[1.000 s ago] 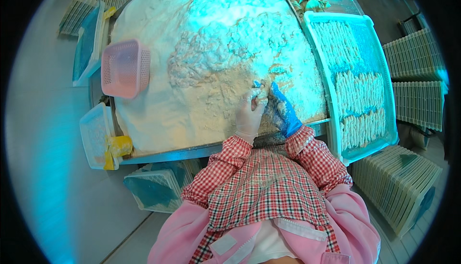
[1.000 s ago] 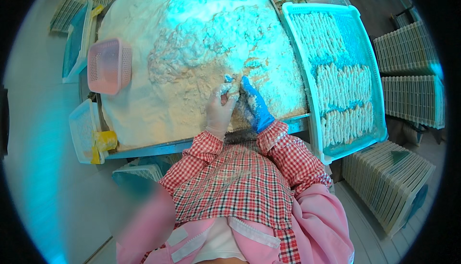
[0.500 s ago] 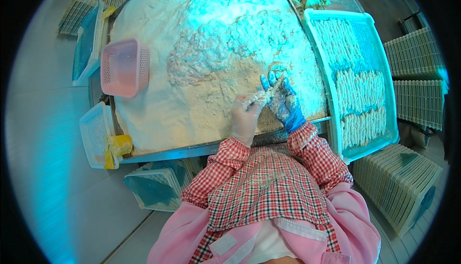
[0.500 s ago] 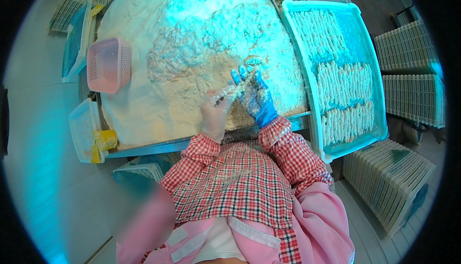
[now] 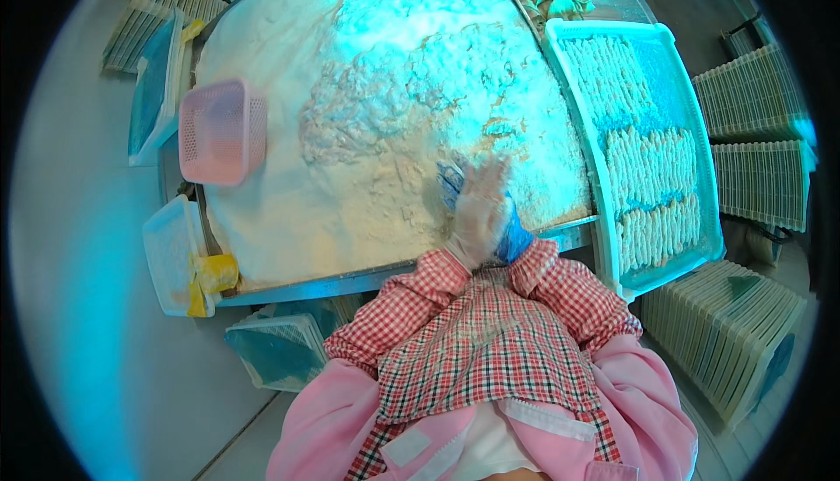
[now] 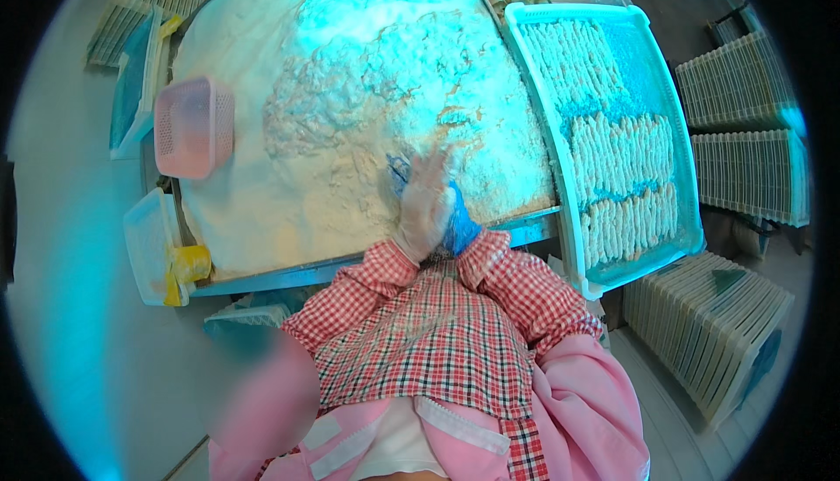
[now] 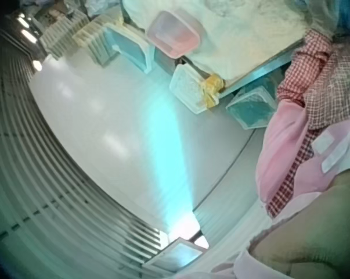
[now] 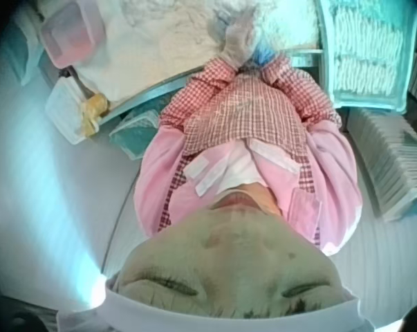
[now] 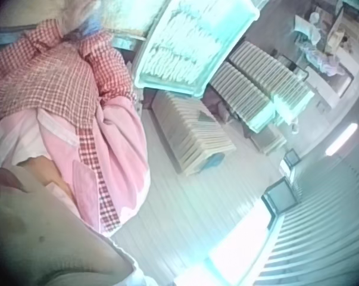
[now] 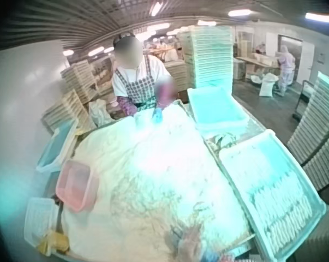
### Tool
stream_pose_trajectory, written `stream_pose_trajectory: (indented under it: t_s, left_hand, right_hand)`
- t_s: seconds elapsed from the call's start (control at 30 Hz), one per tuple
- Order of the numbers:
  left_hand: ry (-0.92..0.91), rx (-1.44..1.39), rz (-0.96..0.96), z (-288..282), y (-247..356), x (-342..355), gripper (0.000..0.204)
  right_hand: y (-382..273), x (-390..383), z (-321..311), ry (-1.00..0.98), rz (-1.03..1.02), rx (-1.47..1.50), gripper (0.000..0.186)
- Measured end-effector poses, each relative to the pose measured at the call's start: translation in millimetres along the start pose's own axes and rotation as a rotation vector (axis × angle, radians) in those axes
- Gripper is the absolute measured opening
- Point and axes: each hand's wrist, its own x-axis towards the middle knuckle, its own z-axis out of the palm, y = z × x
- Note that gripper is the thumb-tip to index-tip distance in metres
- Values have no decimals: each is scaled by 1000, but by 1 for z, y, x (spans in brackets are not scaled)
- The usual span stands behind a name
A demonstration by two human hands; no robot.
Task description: The person shapes small portions of dough by hand on a floured table and places them into a white plastic tray. The person repeatedly scoops dough, rolls it into a cylindrical shape, and arranges the pieces in rows within the tray.
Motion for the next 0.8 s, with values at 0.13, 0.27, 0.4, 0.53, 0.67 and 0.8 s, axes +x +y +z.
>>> stream_pose_trajectory:
  t_s: [0.13,0.27,0.4,0.53,0.67,0.8]
  left_hand:
    - [43,321,-90,-10,-18,21,51]
    - [-149,209,-47,23,-18,13,55]
    - [-149,590,-113,-4,-61,30,58]
    - [-284,727,-405,-16,-62,9,57]
    - [-4,245,-422,-12,-81,-35,49]
    - [73,241,-346,-29,-30,-8,43]
  right_hand:
    - [-32,15,13,344,355,-221,55]
    - [-12,14,-6,140,-21,-174,53]
    - [-76,34,-25,332,619,-245,49]
    - [-72,47,-15,452,566,-519,34]
    - [-66,47,-8,357,603,-786,34]
    - [-67,43,-39,305,623,-612,37]
